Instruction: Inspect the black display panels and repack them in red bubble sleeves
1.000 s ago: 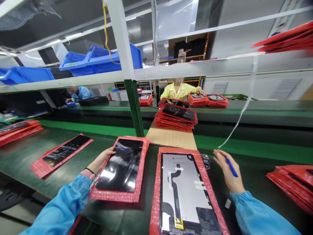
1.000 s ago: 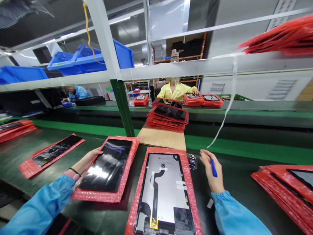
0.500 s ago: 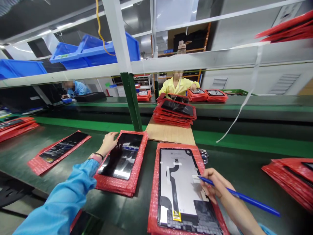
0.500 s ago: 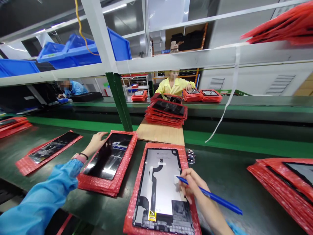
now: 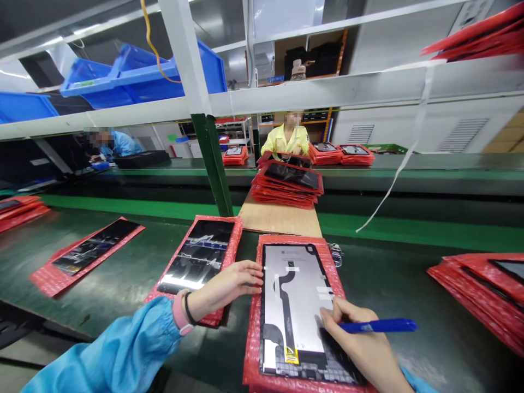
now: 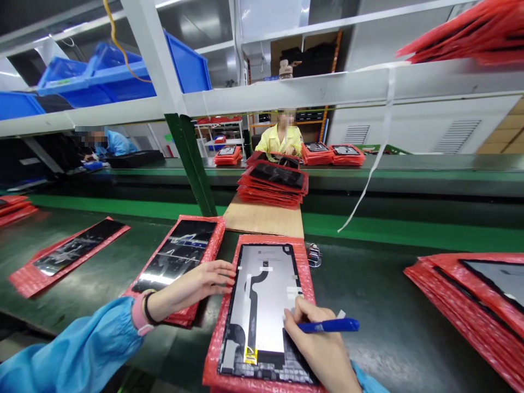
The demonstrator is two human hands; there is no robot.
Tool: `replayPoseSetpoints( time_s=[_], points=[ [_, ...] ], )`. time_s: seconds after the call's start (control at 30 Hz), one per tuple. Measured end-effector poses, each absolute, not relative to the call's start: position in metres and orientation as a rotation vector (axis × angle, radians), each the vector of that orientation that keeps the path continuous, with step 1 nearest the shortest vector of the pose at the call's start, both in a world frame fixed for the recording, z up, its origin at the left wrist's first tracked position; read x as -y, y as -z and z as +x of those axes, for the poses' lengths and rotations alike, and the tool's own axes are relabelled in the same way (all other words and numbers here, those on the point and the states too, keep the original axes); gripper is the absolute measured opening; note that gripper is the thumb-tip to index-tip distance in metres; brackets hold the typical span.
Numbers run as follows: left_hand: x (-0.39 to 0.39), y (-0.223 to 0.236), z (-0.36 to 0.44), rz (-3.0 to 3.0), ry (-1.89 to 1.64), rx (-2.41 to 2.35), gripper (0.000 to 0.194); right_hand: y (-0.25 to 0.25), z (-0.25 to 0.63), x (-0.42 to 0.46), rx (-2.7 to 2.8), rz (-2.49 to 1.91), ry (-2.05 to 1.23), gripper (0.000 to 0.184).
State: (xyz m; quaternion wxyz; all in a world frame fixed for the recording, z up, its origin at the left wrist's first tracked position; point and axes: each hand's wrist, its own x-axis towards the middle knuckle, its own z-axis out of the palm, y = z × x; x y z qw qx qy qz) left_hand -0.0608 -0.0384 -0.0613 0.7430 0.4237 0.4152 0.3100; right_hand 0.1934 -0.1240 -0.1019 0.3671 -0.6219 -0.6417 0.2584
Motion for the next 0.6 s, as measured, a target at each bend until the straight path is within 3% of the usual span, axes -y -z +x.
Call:
replayPoseSetpoints(
  time_s=[0.27, 0.6],
  points=[
    [0.038, 0.058, -0.061, 0.746, -0.745, -0.945, 0.030, 0.101, 0.194, 0.125, 1.574, -1.623, -0.711, 0.037],
    [0.027, 0.053, -0.043, 0.658, -0.776, -0.998, 0.024, 0.098, 0.199, 0.120, 1.233, -1.390, -1.057, 0.047]
  ],
)
